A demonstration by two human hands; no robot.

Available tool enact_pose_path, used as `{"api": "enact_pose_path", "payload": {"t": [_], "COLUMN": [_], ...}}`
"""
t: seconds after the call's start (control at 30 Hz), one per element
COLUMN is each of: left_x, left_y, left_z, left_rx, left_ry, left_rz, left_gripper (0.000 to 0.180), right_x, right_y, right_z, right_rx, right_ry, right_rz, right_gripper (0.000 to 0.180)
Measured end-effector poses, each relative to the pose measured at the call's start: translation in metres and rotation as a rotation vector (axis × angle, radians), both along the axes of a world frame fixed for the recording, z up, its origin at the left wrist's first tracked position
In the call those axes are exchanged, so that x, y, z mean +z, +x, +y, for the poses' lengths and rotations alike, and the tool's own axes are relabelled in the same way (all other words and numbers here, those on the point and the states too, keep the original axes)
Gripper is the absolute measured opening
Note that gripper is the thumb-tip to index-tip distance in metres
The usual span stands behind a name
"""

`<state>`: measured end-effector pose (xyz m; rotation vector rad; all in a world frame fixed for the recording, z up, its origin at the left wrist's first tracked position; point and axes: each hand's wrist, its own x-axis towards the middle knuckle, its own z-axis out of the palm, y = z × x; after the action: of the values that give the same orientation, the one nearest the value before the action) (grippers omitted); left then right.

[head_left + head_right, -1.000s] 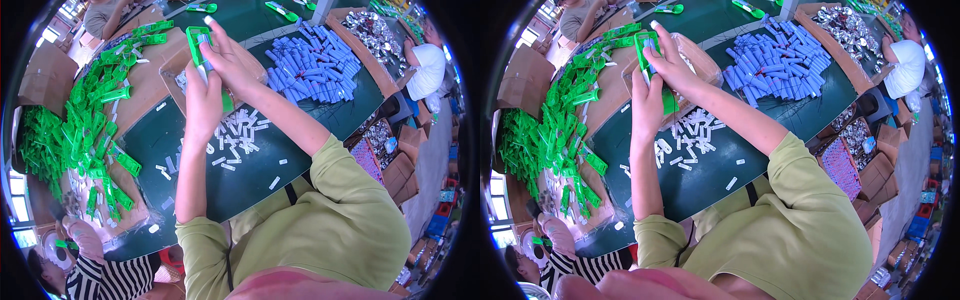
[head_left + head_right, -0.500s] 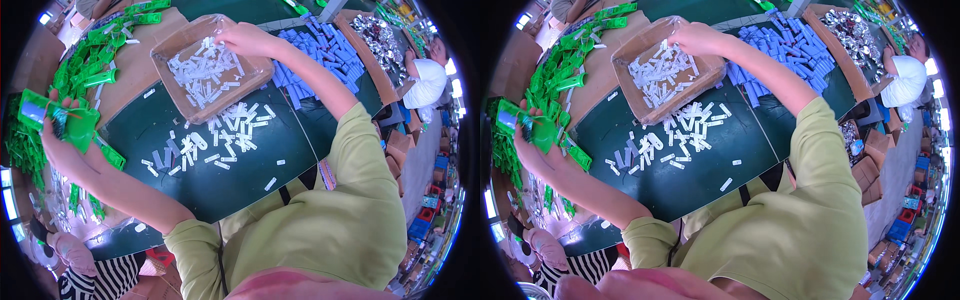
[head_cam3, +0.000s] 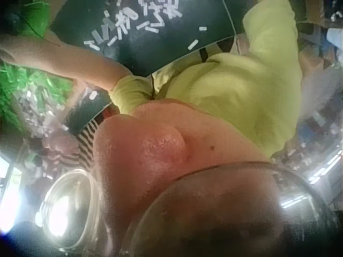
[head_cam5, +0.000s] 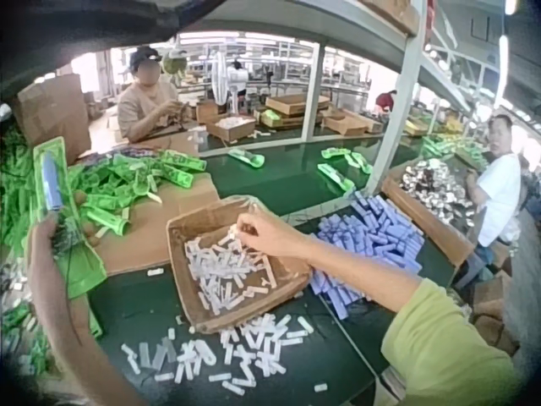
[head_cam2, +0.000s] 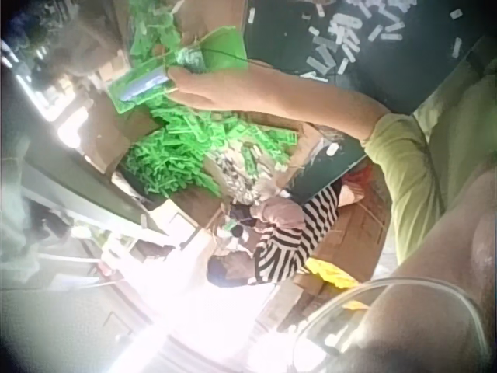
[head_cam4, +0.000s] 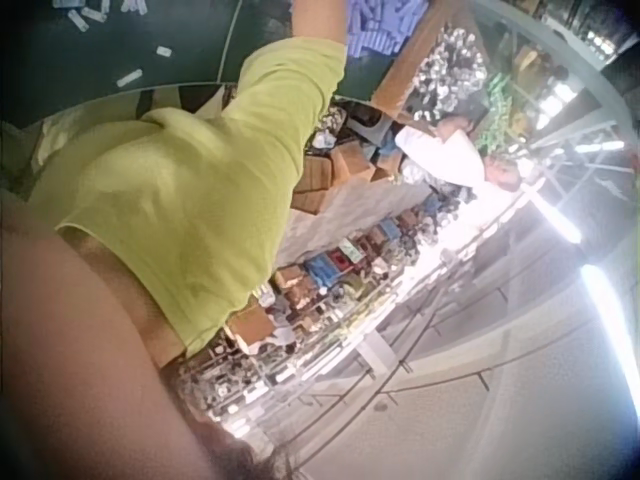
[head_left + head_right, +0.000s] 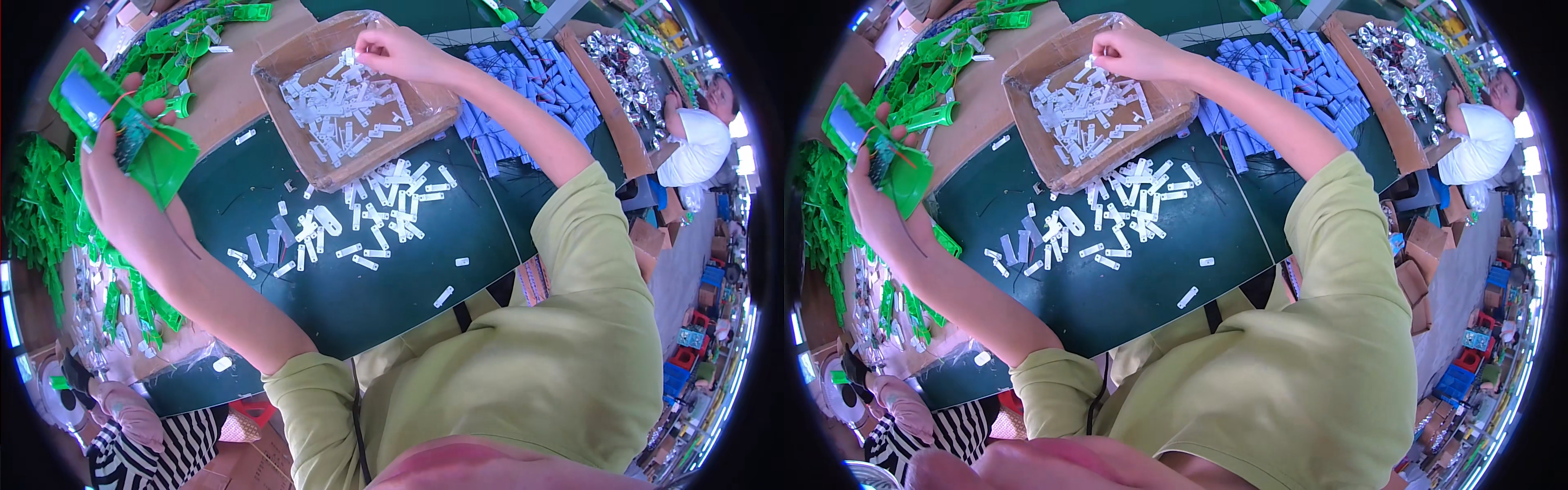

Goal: The person assembles a battery, a circuit board, and white plastic components into a plastic housing by hand.

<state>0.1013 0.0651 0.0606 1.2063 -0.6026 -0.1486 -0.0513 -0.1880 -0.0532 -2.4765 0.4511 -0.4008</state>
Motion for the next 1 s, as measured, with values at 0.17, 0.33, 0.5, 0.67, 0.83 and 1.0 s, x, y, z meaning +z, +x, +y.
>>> {"api": "enact_pose_path", "payload": {"t": [0.17,0.33,0.5,0.67,0.83,1.0], "left_x": [-0.005,-0.006,-0.013,-0.015,-0.015,-0.015], "left_y": [-0.026,-0.057,-0.076,-0.089,-0.084,-0.082], "left_z": [-0.013,-0.022,-0.026,-0.029,-0.03,-0.029], "left_rx": [-0.14,-0.477,-0.717,-0.75,-0.756,-0.735], "left_ry": [-0.002,0.082,0.059,0.086,0.086,0.114], "left_rz": [0.019,-0.026,-0.056,-0.028,-0.028,-0.043], "left_gripper": [0.028,0.029,0.034,0.037,0.036,0.034], "right_x": [0.036,0.065,0.091,0.095,0.096,0.094], "right_y": [-0.023,-0.042,-0.054,-0.049,-0.05,-0.042], "right_z": [0.041,0.068,0.081,0.092,0.098,0.087], "right_rx": [0.062,0.262,0.328,0.104,-0.069,-0.053], "right_ry": [0.652,1.148,1.066,0.588,0.125,-0.005], "right_rz": [-0.304,-0.599,-0.845,-0.717,-0.657,-0.775], "right_gripper": [0.011,0.013,0.018,0.025,0.032,0.022]}}
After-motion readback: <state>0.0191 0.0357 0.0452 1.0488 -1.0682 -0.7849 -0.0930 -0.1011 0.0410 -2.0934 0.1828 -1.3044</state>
